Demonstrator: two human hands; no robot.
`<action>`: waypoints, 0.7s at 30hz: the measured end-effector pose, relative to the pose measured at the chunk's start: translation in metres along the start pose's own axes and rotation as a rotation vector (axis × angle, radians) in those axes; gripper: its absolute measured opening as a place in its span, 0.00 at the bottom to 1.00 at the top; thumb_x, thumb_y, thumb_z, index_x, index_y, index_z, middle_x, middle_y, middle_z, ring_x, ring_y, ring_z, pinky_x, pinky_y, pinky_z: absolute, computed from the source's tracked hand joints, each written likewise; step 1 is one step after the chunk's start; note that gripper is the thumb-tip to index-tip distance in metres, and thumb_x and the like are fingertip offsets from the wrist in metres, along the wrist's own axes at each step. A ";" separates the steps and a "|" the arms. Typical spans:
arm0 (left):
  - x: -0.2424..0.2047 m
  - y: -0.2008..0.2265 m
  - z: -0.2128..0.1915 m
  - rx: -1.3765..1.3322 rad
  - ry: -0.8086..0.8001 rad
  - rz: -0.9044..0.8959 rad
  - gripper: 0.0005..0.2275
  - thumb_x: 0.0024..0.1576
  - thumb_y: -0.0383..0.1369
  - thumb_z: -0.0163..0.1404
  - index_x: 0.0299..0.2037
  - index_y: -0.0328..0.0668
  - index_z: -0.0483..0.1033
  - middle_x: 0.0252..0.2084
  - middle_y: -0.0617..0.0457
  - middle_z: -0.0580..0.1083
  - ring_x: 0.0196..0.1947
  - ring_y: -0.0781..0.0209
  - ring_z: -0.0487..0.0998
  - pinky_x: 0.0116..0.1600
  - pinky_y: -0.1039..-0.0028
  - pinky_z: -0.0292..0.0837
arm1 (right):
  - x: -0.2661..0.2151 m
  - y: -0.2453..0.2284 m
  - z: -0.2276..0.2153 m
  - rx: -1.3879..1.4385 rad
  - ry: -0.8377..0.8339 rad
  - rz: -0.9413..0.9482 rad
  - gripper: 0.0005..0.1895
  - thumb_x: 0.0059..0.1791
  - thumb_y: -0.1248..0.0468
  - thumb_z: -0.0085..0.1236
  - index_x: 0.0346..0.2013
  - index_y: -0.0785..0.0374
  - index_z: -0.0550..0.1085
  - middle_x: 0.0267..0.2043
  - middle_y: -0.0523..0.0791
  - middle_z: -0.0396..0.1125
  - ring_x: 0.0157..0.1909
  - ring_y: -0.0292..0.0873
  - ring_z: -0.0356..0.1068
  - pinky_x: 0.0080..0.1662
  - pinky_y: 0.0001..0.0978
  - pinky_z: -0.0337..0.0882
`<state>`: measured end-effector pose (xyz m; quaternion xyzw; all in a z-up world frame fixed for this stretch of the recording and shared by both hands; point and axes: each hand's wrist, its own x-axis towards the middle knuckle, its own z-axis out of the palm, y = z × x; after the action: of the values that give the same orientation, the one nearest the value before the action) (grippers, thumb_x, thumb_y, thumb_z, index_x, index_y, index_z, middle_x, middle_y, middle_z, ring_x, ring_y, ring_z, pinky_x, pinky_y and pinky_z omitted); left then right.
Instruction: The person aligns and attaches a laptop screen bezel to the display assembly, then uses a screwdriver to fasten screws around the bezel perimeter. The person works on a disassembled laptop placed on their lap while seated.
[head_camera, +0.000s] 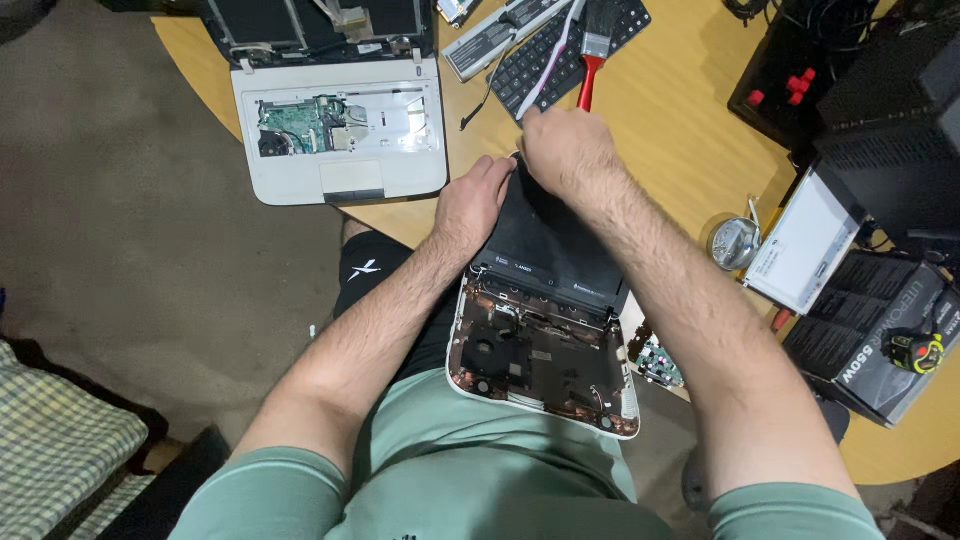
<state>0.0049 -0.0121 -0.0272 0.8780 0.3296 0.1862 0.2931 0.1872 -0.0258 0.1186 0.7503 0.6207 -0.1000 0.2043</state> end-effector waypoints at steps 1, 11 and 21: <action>0.000 0.001 -0.002 -0.007 -0.041 -0.019 0.09 0.78 0.39 0.54 0.64 0.55 0.83 0.49 0.49 0.79 0.34 0.30 0.86 0.32 0.37 0.81 | -0.005 0.000 -0.009 0.055 -0.011 -0.019 0.17 0.69 0.52 0.52 0.60 0.63 0.77 0.49 0.53 0.82 0.45 0.65 0.87 0.40 0.65 0.86; -0.001 0.002 0.000 0.040 0.020 0.032 0.08 0.77 0.38 0.56 0.62 0.57 0.84 0.48 0.51 0.79 0.32 0.33 0.85 0.30 0.40 0.81 | 0.002 0.000 -0.011 -0.010 -0.111 0.055 0.25 0.74 0.44 0.52 0.54 0.56 0.89 0.50 0.51 0.86 0.50 0.61 0.90 0.45 0.59 0.88; -0.001 0.001 -0.002 -0.011 -0.040 -0.010 0.09 0.78 0.37 0.54 0.63 0.51 0.83 0.50 0.48 0.79 0.33 0.33 0.85 0.32 0.41 0.81 | 0.002 -0.002 -0.002 0.049 -0.059 -0.058 0.11 0.64 0.60 0.62 0.54 0.64 0.84 0.47 0.52 0.82 0.45 0.61 0.87 0.42 0.62 0.89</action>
<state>0.0038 -0.0133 -0.0254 0.8782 0.3269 0.1693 0.3054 0.1853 -0.0224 0.1195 0.7334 0.6333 -0.1433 0.2012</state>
